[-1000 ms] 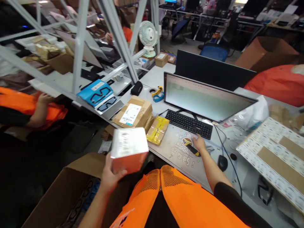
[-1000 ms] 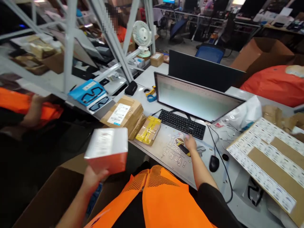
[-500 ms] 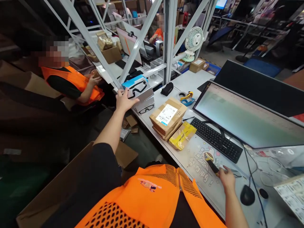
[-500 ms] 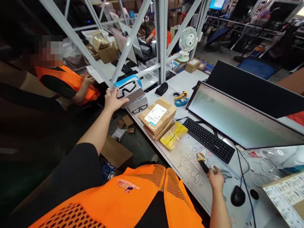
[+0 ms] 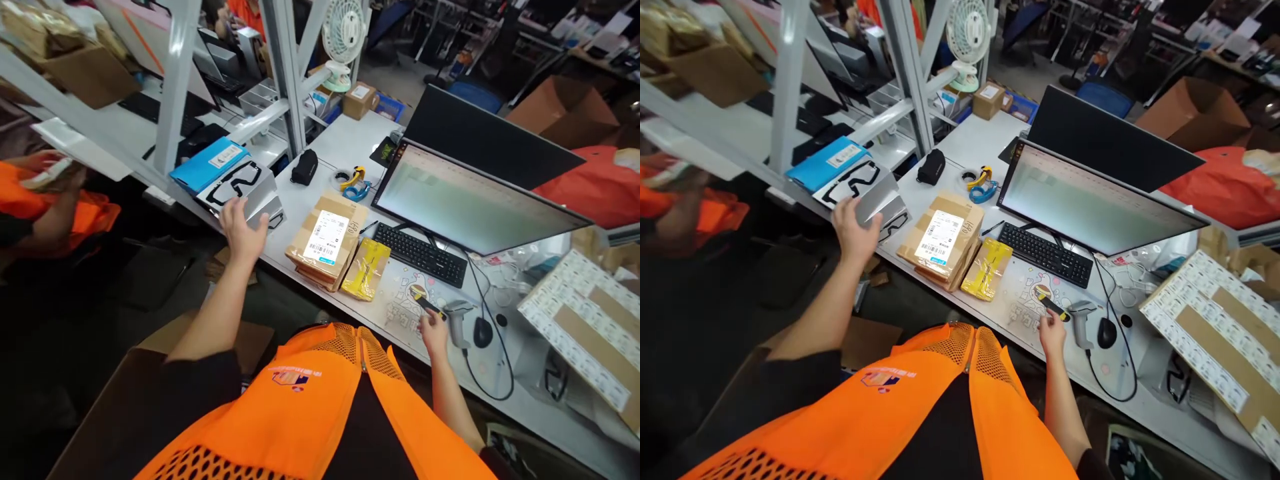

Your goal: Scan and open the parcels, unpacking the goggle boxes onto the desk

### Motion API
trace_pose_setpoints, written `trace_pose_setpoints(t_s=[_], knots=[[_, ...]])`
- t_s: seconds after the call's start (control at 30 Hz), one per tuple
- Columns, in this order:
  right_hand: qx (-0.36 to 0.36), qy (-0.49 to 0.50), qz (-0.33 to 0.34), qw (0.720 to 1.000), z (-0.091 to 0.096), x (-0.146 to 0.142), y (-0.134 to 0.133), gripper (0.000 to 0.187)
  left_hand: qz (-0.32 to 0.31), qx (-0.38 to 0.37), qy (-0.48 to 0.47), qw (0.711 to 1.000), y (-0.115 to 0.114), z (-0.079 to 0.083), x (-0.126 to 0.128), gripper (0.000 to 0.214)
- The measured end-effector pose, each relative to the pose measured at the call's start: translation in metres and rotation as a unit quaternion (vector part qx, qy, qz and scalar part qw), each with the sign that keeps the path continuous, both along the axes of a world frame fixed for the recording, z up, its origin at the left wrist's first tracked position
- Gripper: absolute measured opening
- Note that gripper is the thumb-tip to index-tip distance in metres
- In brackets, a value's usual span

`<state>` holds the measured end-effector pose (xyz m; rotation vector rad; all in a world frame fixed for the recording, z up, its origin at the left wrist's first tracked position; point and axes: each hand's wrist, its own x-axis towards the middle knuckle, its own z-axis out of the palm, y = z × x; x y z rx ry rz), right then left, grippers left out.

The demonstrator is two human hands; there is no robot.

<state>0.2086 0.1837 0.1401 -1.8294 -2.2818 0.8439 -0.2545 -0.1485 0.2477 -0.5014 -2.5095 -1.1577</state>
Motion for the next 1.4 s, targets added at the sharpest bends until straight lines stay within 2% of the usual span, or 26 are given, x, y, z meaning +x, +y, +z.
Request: trace_pose_setpoints(t_s=[0.07,0.1,0.17,0.23,0.33,0.43,0.53,0.6,0.7,0.83,0.93,1.03,1.1,1.2,1.33,1.4], knots=[[-0.029,0.087,0.014,0.996,0.005,-0.033,-0.011,0.056,-0.065,0.038,-0.01,0.997,0.008,0.0,0.051,0.058],[-0.043,0.146,0.03,0.988,0.011,-0.054,-0.017,0.06,-0.094,0.05,-0.014,0.994,0.013,0.0,0.076,0.065],[-0.06,0.265,0.077,0.959,0.027,-0.099,-0.033,0.063,-0.113,0.039,-0.013,0.993,0.026,0.001,0.123,0.095],[-0.062,0.329,0.136,0.933,0.044,-0.143,-0.052,0.061,-0.109,0.001,-0.03,0.994,0.04,0.0,0.156,0.124],[-0.058,0.354,0.201,0.911,0.059,-0.189,-0.075,0.059,-0.1,-0.038,-0.064,0.992,0.058,-0.003,0.178,0.141],[-0.048,0.351,0.22,0.909,0.058,-0.199,-0.079,0.059,-0.1,-0.029,-0.055,0.993,0.064,-0.008,0.177,0.137],[-0.021,0.313,0.18,0.932,0.046,-0.169,-0.054,0.059,-0.114,-0.009,-0.024,0.993,0.057,-0.008,0.166,0.127],[0.007,0.248,0.116,0.962,0.037,-0.131,-0.024,0.059,-0.115,-0.002,-0.009,0.993,0.047,-0.001,0.157,0.124],[0.048,0.1,0.001,0.994,0.019,-0.06,0.023,0.06,-0.122,0.008,0.02,0.992,0.03,0.019,0.146,0.124],[0.061,-0.077,-0.087,0.991,-0.014,0.026,0.065,0.064,-0.17,0.017,0.044,0.984,0.027,0.045,0.156,0.139],[0.031,-0.154,-0.096,0.983,-0.039,0.065,0.077,0.072,-0.226,0.007,0.021,0.974,0.05,0.05,0.187,0.152],[0.033,-0.174,-0.064,0.982,-0.055,0.083,0.085,0.079,-0.292,-0.028,-0.018,0.956,0.089,0.038,0.228,0.151],[0.042,-0.174,-0.045,0.983,-0.059,0.088,0.093,0.084,-0.333,-0.049,-0.029,0.941,0.117,0.023,0.254,0.145],[0.003,-0.17,-0.021,0.985,-0.061,0.092,0.11,0.088,-0.369,-0.094,-0.045,0.924,0.151,-0.005,0.289,0.134],[-0.034,-0.143,0.016,0.989,-0.058,0.097,0.133,0.083,-0.39,-0.182,-0.106,0.896,0.176,-0.039,0.329,0.125],[-0.056,-0.099,0.01,0.993,-0.052,0.099,0.144,0.08,-0.394,-0.214,-0.134,0.884,0.183,-0.051,0.344,0.125]])
